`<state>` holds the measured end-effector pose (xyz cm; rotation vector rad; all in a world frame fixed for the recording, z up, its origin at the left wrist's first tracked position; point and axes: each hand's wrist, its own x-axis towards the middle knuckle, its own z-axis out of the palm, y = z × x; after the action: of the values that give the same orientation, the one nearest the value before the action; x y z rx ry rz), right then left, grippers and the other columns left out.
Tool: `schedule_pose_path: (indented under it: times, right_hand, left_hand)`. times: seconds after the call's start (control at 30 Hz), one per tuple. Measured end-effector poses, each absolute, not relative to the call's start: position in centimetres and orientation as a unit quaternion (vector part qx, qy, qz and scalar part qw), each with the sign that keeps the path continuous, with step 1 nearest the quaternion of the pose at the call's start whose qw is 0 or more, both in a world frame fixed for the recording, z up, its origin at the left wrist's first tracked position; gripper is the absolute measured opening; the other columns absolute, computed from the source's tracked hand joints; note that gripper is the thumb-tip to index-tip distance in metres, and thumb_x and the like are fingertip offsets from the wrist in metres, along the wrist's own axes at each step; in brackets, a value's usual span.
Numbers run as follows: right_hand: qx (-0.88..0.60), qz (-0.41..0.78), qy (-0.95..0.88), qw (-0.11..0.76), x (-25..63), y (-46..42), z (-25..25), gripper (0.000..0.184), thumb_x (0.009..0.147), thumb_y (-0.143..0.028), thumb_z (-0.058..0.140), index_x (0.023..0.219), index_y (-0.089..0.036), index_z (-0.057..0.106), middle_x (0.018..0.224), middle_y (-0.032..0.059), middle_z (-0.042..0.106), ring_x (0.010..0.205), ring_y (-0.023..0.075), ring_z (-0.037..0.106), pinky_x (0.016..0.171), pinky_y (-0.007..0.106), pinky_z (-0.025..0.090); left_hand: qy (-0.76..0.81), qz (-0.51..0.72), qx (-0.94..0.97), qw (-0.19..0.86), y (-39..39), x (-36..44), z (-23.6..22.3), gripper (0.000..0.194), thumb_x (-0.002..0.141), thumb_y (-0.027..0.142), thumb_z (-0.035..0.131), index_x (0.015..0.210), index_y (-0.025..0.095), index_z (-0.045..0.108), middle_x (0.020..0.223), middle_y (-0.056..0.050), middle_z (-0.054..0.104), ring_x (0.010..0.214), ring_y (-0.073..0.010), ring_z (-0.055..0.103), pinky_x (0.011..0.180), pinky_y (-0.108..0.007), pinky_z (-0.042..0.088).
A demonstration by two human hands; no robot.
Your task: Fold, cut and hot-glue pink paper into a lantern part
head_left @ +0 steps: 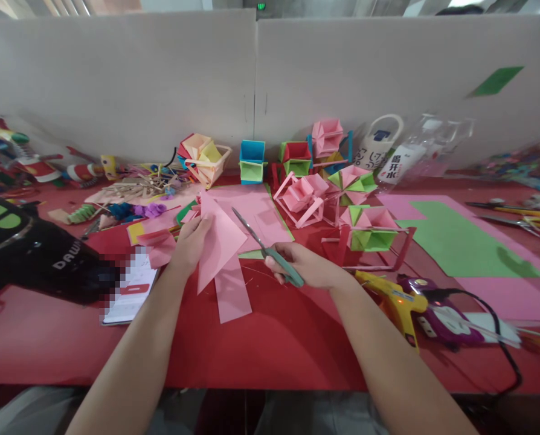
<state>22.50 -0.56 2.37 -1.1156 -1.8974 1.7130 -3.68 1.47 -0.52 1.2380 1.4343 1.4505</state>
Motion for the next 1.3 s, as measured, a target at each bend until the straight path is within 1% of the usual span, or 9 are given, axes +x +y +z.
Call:
schedule_pose_path:
  times: [0.17, 0.37, 0.5, 0.63, 0.7, 0.83, 0.93, 1.1, 1.3]
  right_hand:
    - [-0.369, 0.595, -0.696, 0.159, 22.6, -0.6, 2.5, 0.046, 0.081, -0.061, 0.066, 0.087, -0.016, 0.056, 0.062, -0.0007, 0.058, 0.058, 0.0124, 0.053, 0.058, 0.026, 0.041]
    - [-0.364, 0.603, -0.691, 0.165, 22.4, -0.7, 2.4, 0.048, 0.083, -0.064, 0.062, 0.088, -0.016, 0.056, 0.062, -0.0009, 0.058, 0.056, 0.0117, 0.051, 0.055, 0.025, 0.039]
    - [-0.354, 0.612, -0.686, 0.17, 22.4, -0.6, 2.2, 0.048, 0.082, -0.064, 0.064, 0.086, -0.017, 0.055, 0.061, -0.0016, 0.057, 0.055, 0.0113, 0.051, 0.055, 0.025, 0.038]
    - [-0.362, 0.621, -0.673, 0.173, 22.2, -0.6, 1.9, 0.049, 0.082, -0.065, 0.063, 0.088, -0.017, 0.055, 0.062, -0.0012, 0.058, 0.055, 0.0114, 0.052, 0.053, 0.024, 0.037]
    - [-0.372, 0.62, -0.668, 0.178, 22.0, -0.6, 1.8, 0.051, 0.081, -0.066, 0.062, 0.088, -0.017, 0.055, 0.062, -0.001, 0.058, 0.054, 0.0113, 0.053, 0.053, 0.024, 0.037]
    - [-0.387, 0.607, -0.668, 0.19, 21.7, -0.7, 1.8, 0.046, 0.08, -0.062, 0.067, 0.083, -0.018, 0.054, 0.061, -0.0015, 0.058, 0.053, 0.0112, 0.053, 0.051, 0.024, 0.038]
    - [-0.393, 0.599, -0.67, 0.194, 21.6, -0.8, 1.7, 0.044, 0.081, -0.059, 0.068, 0.085, -0.017, 0.055, 0.061, -0.0011, 0.059, 0.055, 0.0124, 0.056, 0.051, 0.023, 0.038]
    - [-0.402, 0.609, -0.651, 0.21, 21.2, -1.0, 1.8, 0.044, 0.078, -0.057, 0.072, 0.085, -0.016, 0.058, 0.078, 0.0041, 0.064, 0.059, 0.0129, 0.062, 0.049, 0.023, 0.042]
    - [-0.413, 0.615, -0.641, 0.201, 21.1, -1.1, 2.2, 0.045, 0.074, -0.054, 0.077, 0.085, -0.015, 0.057, 0.069, 0.0004, 0.06, 0.059, 0.0127, 0.06, 0.052, 0.023, 0.045]
  left_hand:
    - [0.552, 0.556, 0.499, 0.371, 1.4, -3.6, -0.6, 0.036, 0.079, 0.053, 0.066, 0.07, 0.018, 0.061, 0.072, 0.0, 0.059, 0.069, -0.016, 0.055, 0.063, -0.026, 0.041]
    - [0.56, 0.534, 0.509, 0.377, 1.3, -3.3, -0.5, 0.04, 0.077, 0.057, 0.067, 0.067, 0.018, 0.06, 0.066, 0.0, 0.055, 0.064, -0.0159, 0.051, 0.058, -0.027, 0.037]
    - [0.55, 0.524, 0.521, 0.39, 0.9, -2.9, 0.0, 0.042, 0.077, 0.057, 0.067, 0.062, 0.019, 0.055, 0.064, 0.001, 0.052, 0.06, -0.0143, 0.046, 0.056, -0.027, 0.034]
    - [0.562, 0.51, 0.534, 0.373, 0.4, -2.3, 0.5, 0.047, 0.077, 0.055, 0.068, 0.055, 0.02, 0.045, 0.058, 0.003, 0.041, 0.055, -0.013, 0.037, 0.053, -0.028, 0.028]
    - [0.557, 0.502, 0.546, 0.374, 0.3, -2.0, 0.6, 0.047, 0.078, 0.052, 0.068, 0.055, 0.02, 0.043, 0.057, 0.003, 0.039, 0.055, -0.0129, 0.036, 0.053, -0.028, 0.027]
    - [0.544, 0.479, 0.574, 0.382, 0.3, -1.8, 0.7, 0.041, 0.082, 0.049, 0.064, 0.058, 0.019, 0.049, 0.059, 0.002, 0.043, 0.058, -0.0138, 0.04, 0.054, -0.027, 0.031]
    - [0.542, 0.475, 0.579, 0.38, 0.3, -1.9, 0.6, 0.041, 0.084, 0.049, 0.061, 0.059, 0.019, 0.049, 0.06, 0.001, 0.044, 0.059, -0.014, 0.041, 0.054, -0.027, 0.031]
    - [0.541, 0.475, 0.574, 0.39, 0.3, -1.9, 0.7, 0.042, 0.083, 0.051, 0.061, 0.059, 0.019, 0.046, 0.06, 0.002, 0.043, 0.057, -0.0133, 0.038, 0.053, -0.027, 0.03]
    - [0.543, 0.477, 0.567, 0.396, 0.2, -2.1, 0.7, 0.046, 0.081, 0.053, 0.063, 0.057, 0.019, 0.042, 0.058, 0.003, 0.039, 0.055, -0.0114, 0.035, 0.051, -0.025, 0.028]
